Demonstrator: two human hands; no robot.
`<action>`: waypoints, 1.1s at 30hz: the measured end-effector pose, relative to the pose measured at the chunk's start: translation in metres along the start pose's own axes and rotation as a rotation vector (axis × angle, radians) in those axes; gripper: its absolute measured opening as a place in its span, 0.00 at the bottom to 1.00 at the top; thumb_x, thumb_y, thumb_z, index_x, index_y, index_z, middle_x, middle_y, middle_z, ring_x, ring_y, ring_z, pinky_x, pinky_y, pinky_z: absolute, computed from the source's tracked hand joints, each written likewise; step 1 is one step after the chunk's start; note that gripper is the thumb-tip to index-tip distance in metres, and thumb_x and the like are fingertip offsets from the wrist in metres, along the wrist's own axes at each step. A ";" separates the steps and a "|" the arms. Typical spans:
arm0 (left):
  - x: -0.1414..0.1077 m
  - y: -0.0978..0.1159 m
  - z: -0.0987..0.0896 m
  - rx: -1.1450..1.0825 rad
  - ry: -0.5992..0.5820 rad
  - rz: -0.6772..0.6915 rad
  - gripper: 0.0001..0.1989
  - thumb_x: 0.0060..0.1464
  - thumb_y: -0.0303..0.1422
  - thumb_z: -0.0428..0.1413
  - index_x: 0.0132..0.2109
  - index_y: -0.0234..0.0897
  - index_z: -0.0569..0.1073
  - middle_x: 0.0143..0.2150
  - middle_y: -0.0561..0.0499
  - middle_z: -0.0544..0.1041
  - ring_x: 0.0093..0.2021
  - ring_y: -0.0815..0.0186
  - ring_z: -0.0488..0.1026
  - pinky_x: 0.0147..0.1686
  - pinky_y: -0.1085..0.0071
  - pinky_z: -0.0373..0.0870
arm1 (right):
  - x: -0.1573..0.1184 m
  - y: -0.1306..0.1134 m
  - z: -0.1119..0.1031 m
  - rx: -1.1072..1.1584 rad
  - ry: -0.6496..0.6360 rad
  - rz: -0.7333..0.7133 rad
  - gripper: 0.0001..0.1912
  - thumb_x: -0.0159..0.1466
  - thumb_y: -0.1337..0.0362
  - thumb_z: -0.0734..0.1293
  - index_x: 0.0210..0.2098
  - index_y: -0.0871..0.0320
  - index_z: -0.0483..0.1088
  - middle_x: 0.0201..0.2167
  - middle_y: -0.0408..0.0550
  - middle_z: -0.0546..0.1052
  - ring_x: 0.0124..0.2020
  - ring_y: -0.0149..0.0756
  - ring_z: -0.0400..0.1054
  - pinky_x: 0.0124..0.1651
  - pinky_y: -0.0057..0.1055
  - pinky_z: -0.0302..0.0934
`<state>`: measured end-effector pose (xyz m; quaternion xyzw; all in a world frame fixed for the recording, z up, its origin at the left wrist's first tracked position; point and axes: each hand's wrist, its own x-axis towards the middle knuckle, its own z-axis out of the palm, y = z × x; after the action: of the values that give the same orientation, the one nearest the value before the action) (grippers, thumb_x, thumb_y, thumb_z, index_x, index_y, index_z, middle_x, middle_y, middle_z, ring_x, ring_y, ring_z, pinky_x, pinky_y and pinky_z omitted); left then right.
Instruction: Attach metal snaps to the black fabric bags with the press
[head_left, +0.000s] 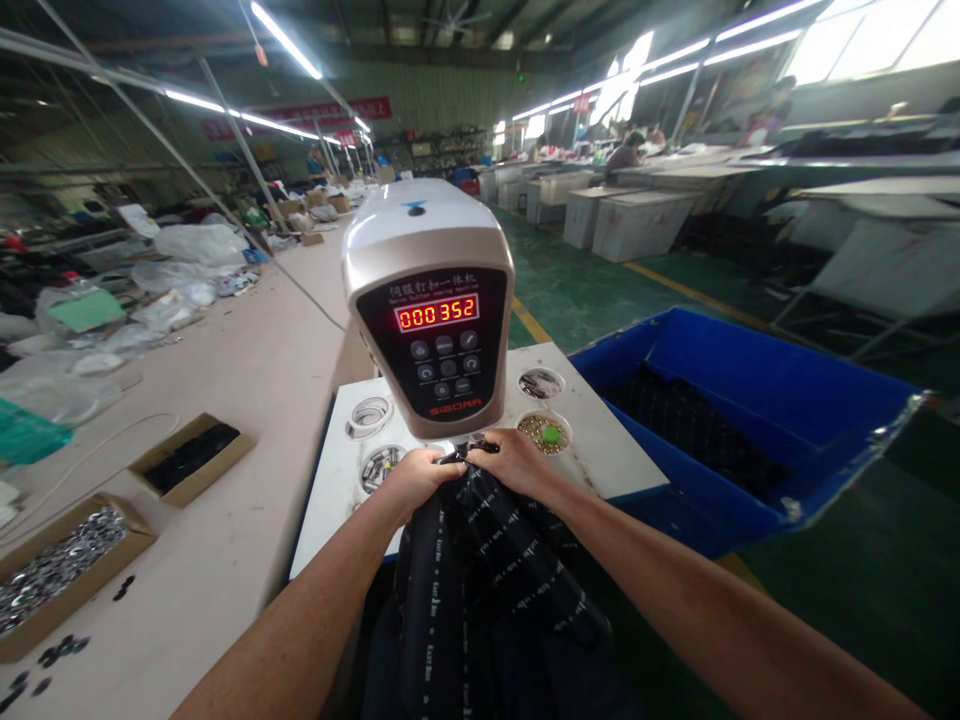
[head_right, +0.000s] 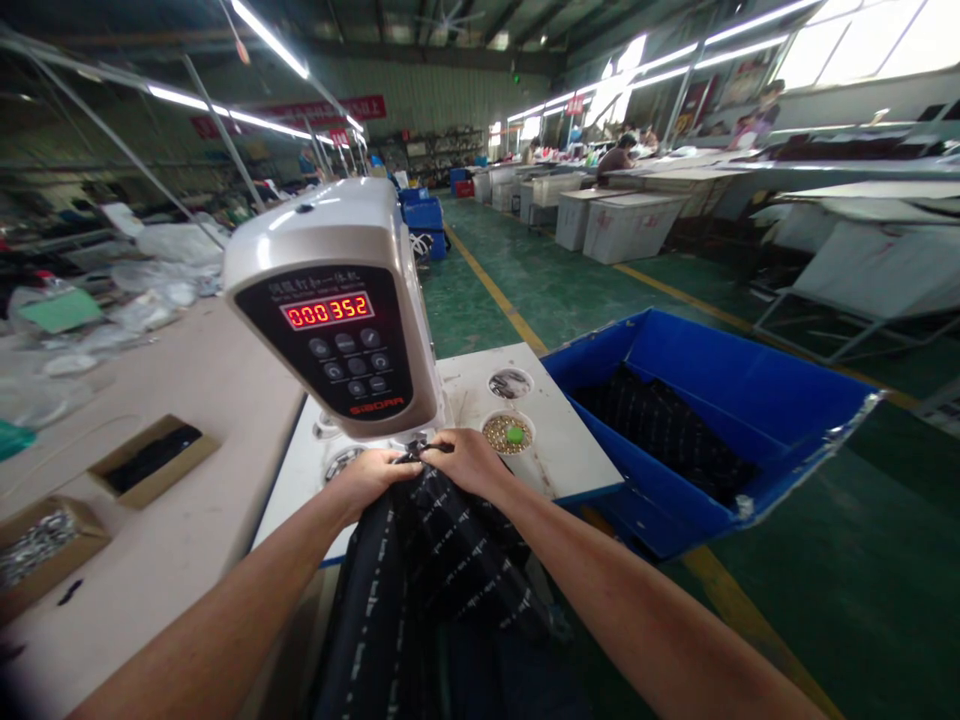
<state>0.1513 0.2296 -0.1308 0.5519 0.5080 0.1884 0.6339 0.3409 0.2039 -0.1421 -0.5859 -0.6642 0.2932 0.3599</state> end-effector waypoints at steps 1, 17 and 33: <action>0.000 0.000 0.000 0.011 0.003 0.001 0.21 0.38 0.44 0.66 0.34 0.31 0.77 0.29 0.47 0.80 0.28 0.59 0.74 0.31 0.68 0.65 | 0.000 0.000 0.000 -0.003 0.001 -0.002 0.09 0.60 0.61 0.68 0.28 0.58 0.78 0.25 0.41 0.78 0.28 0.33 0.68 0.30 0.26 0.52; 0.002 -0.007 0.002 0.020 0.062 0.067 0.18 0.40 0.42 0.65 0.36 0.33 0.78 0.30 0.50 0.80 0.31 0.60 0.74 0.33 0.68 0.65 | 0.000 -0.004 -0.002 -0.017 -0.004 0.003 0.10 0.60 0.62 0.68 0.28 0.58 0.79 0.26 0.41 0.79 0.28 0.32 0.68 0.31 0.26 0.53; 0.002 -0.003 0.004 -0.175 0.025 -0.053 0.20 0.31 0.39 0.69 0.32 0.33 0.75 0.26 0.50 0.79 0.26 0.63 0.74 0.30 0.69 0.66 | 0.001 -0.002 -0.003 -0.019 0.008 0.003 0.09 0.59 0.61 0.69 0.28 0.57 0.80 0.26 0.41 0.79 0.28 0.32 0.68 0.31 0.26 0.52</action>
<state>0.1545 0.2283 -0.1351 0.4783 0.5122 0.2221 0.6779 0.3418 0.2047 -0.1383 -0.5915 -0.6648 0.2851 0.3563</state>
